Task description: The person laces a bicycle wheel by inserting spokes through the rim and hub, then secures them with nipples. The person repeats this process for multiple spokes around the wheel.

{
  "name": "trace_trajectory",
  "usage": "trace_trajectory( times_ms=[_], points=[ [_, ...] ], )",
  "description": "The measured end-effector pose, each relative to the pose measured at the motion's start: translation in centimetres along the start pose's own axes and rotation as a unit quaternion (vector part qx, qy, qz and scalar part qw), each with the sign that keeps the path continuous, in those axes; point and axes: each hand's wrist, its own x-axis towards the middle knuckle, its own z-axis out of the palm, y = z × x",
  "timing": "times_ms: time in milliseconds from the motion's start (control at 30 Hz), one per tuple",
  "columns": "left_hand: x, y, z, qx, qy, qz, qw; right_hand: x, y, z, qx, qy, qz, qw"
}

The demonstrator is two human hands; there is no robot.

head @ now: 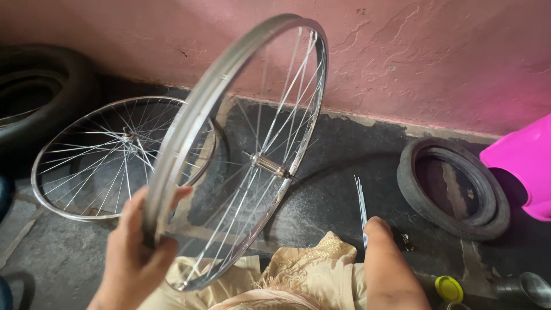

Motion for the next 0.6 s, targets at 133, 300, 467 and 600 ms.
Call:
trace_trajectory(
  times_ms=[133,300,467,600],
  points=[
    [1.4,-0.8,-3.0,0.083,0.026,-0.029,0.996,-0.3,0.0,0.5,0.04,0.027,0.013,0.999],
    [2.1,-1.7,-5.3,0.005,0.05,-0.083,0.995,-0.2,-0.3,-0.3,0.001,0.03,-0.023,0.999],
    [1.7,-1.7,-5.8,0.004,0.06,-0.144,0.988,-0.2,-1.2,-3.1,0.045,0.138,-0.126,0.981],
    [1.6,-1.9,-5.5,0.014,0.05,-0.117,0.992,-1.4,-1.8,-2.4,0.289,0.183,-0.289,0.894]
  ],
)
